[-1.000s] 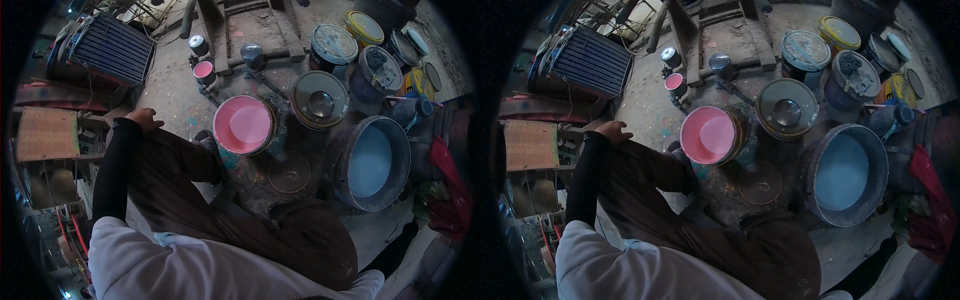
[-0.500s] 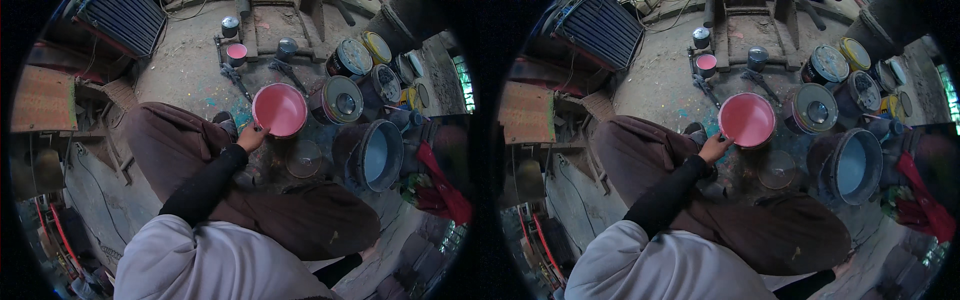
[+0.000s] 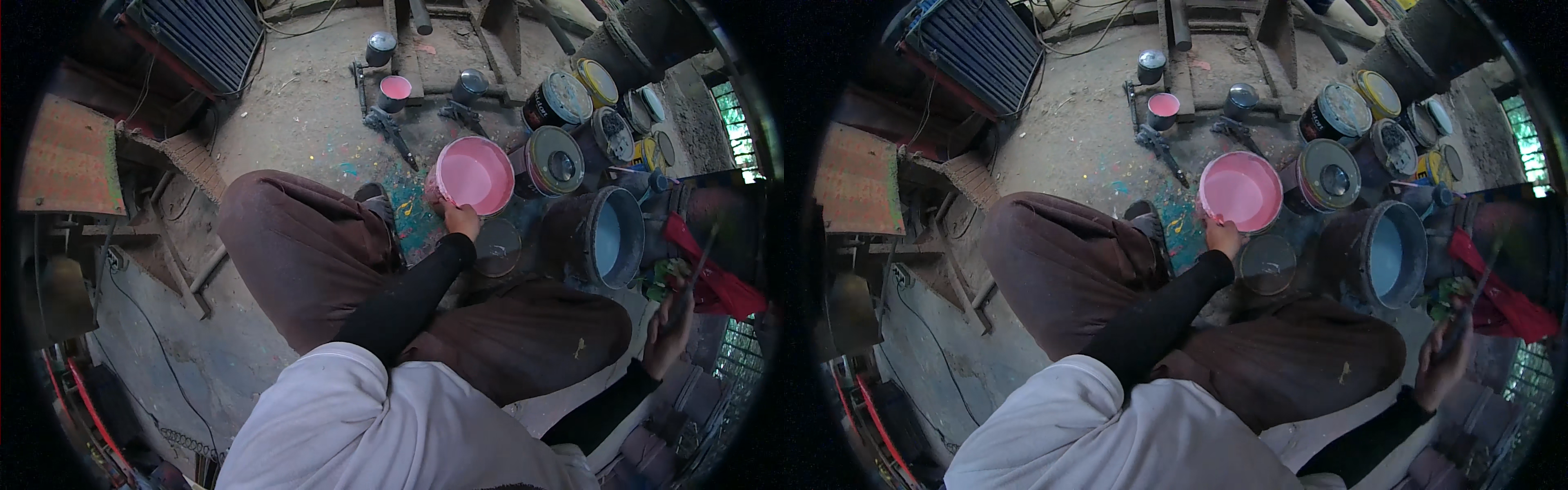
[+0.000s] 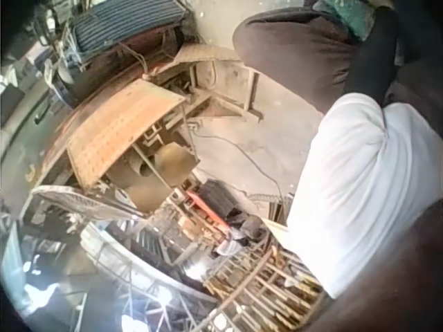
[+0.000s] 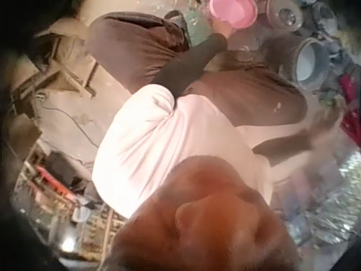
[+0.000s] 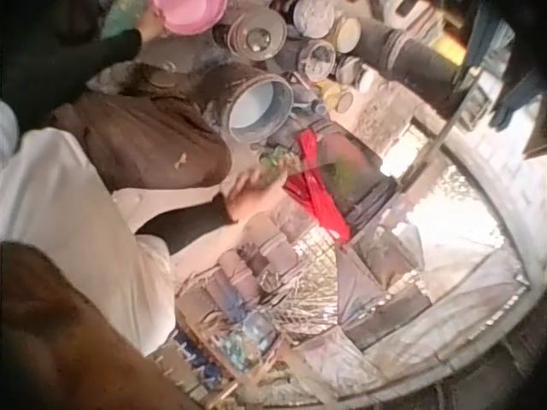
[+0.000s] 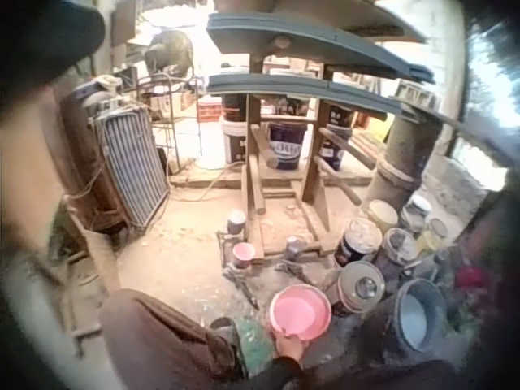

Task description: The person sits on the floor in a workshop and prepares a pink liquid in a bucket. They use a stick to stir the liquid thoroughly, then dip a paint sprayer into the bucket to fill it. The person also handles a lid and a small container during the process.

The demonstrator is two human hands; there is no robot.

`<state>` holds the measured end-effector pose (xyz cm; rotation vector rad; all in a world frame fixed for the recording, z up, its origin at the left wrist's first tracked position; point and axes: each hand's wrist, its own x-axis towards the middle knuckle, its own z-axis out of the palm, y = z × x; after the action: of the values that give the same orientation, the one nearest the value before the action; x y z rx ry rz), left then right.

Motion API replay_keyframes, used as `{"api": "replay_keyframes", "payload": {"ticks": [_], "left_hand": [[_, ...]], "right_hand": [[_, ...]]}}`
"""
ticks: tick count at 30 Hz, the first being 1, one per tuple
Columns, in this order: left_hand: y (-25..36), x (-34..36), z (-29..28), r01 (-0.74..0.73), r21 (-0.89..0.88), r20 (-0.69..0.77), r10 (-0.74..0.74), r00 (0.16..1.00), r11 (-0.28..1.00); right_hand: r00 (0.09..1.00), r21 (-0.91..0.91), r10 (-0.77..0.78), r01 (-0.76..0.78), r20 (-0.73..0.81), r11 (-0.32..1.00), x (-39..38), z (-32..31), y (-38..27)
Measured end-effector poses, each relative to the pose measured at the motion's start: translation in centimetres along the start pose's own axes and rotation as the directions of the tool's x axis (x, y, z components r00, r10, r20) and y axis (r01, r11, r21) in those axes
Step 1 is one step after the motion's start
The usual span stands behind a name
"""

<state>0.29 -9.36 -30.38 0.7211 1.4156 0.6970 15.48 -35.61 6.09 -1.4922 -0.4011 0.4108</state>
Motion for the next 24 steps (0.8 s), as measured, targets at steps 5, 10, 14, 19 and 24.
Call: {"api": "replay_keyframes", "payload": {"ticks": [5,10,14,19,24], "left_hand": [[3.1,-5.0,0.6,0.144,-0.325,0.14,-0.102,0.985,0.935],[-1.4,0.0,-2.6,-0.183,-0.016,0.13,0.184,0.974,0.983],[4.3,-2.2,-4.1,0.004,-0.117,0.284,0.03,0.958,0.993],[4.8,-3.1,-3.5,0.044,-0.322,0.271,0.048,0.961,0.946],[2.1,-1.9,-3.2,-0.072,-0.194,0.237,0.118,0.964,0.978]], "right_hand": [[0.852,-0.513,0.339,-0.099,0.399,0.853,1.4,9.5,5.9],[0.734,-0.719,0.284,0.378,0.617,0.584,-0.7,17.2,9.9],[0.726,-0.664,0.233,0.386,0.647,0.64,-1.7,18.5,12.8],[0.744,-0.705,0.245,0.395,0.621,0.589,-3.1,19.7,14.4],[0.757,-0.736,0.293,0.343,0.584,0.584,-4.1,20.4,14.6]]}}
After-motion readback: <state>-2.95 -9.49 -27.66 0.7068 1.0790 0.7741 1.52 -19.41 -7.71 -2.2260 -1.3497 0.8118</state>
